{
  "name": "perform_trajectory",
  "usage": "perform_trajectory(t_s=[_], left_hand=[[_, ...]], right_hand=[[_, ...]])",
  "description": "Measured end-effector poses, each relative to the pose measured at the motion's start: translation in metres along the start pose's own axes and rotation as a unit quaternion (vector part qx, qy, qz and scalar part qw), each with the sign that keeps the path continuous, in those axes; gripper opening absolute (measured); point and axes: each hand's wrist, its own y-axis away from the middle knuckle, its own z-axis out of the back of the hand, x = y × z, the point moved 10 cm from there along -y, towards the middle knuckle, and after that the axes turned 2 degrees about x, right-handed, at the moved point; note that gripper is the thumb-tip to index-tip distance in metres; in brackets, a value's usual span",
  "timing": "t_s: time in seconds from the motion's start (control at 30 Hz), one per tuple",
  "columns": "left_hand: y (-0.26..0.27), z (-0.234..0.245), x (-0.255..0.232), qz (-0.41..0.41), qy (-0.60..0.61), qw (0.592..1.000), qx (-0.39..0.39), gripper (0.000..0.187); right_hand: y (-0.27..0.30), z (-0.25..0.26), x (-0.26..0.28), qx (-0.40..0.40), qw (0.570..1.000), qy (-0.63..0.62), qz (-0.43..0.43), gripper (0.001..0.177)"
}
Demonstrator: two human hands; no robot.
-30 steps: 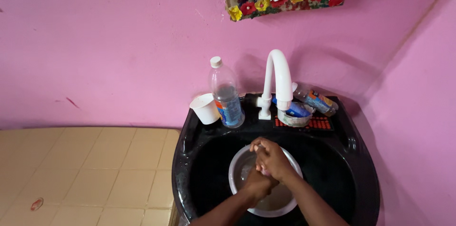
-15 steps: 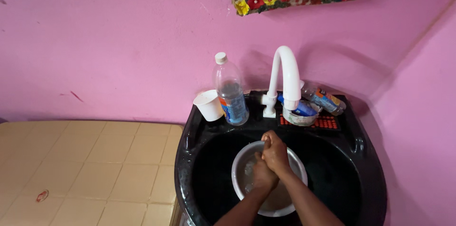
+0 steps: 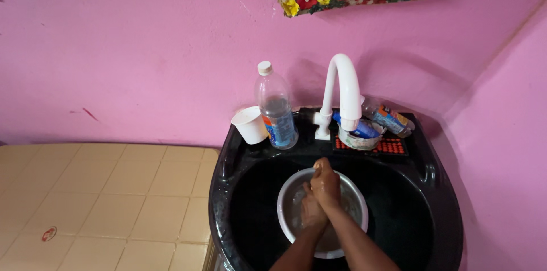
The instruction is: The person washes a striped cloth in a metal bowl at a sink, wrings it out, and wipes a tiled table surface. They return to the sink to rinse the cloth and hands under running water.
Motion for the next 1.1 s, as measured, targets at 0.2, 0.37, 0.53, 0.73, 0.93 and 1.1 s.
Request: perform_trajectory(t_s=[0.2,0.37,0.53,0.73,0.93,1.1], left_hand=[[0.012,0.001,-0.004,0.017,-0.025,1.000,0.008,0.106],[0.000,-0.008,0.008,-0.024,-0.057,0.998,-0.013,0.101],[0.001,0.008,-0.006,-0.171,0.053,0.977,-0.113,0.066],[-0.006,-0.013,0.010,-0.111,0.320,0.920,0.196,0.030],[0.081,-0.049,-0.038,-0.024,0.546,0.630,0.552,0.024],[0.098,-0.049,-0.032,0.005,0.471,0.657,0.588,0.023]], right_hand=[[0.006,0.005,-0.001,-0.017,0.996,0.071,-0.044,0.016],[0.008,0.014,-0.011,-0.009,0.996,-0.007,-0.090,0.016],[-0.001,-0.006,-0.018,0.124,0.967,-0.195,-0.104,0.026],[0.018,0.030,0.047,0.383,0.830,-0.400,-0.062,0.042],[0.068,0.068,0.144,0.482,0.693,-0.531,-0.069,0.066],[0.079,0.068,0.134,0.553,0.681,-0.480,-0.014,0.031]])
